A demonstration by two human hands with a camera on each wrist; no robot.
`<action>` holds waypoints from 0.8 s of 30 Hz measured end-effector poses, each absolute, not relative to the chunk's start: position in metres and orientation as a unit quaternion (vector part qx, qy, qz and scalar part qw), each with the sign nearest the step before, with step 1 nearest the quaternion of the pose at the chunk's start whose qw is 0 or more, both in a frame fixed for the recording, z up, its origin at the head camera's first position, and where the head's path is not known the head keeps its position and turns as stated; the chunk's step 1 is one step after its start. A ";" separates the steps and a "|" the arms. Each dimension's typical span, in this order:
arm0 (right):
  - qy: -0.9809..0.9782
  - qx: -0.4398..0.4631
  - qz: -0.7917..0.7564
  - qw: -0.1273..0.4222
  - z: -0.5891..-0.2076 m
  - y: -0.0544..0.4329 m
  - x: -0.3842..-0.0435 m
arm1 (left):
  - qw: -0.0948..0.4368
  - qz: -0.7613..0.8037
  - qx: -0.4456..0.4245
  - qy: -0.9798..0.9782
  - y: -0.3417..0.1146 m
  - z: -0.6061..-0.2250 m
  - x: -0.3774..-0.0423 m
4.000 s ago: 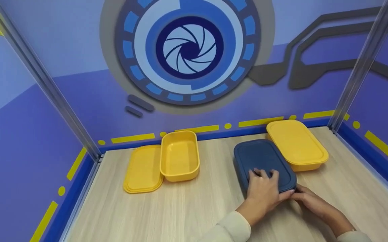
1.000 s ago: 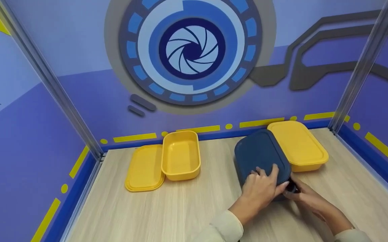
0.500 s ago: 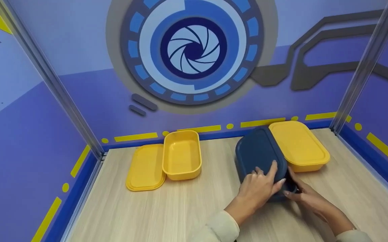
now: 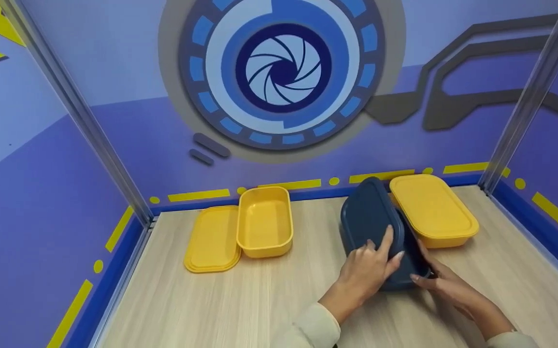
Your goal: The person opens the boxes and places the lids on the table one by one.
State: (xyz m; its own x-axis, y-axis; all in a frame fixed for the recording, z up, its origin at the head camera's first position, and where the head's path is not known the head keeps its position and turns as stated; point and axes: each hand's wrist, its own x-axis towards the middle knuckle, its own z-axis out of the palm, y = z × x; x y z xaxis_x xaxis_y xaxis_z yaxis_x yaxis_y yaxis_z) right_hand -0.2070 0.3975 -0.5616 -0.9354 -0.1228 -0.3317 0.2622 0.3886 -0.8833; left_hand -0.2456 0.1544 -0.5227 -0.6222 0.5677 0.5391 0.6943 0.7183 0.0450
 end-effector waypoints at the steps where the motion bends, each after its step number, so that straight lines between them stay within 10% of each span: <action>1: 0.814 0.041 -0.553 0.174 -0.562 0.398 -0.207 | 0.259 -0.130 -0.355 -0.889 0.153 -0.523 -0.246; 24: 0.813 0.018 -0.564 0.145 -0.566 0.397 -0.203 | 0.202 -0.381 -0.343 -0.834 0.109 -0.531 -0.256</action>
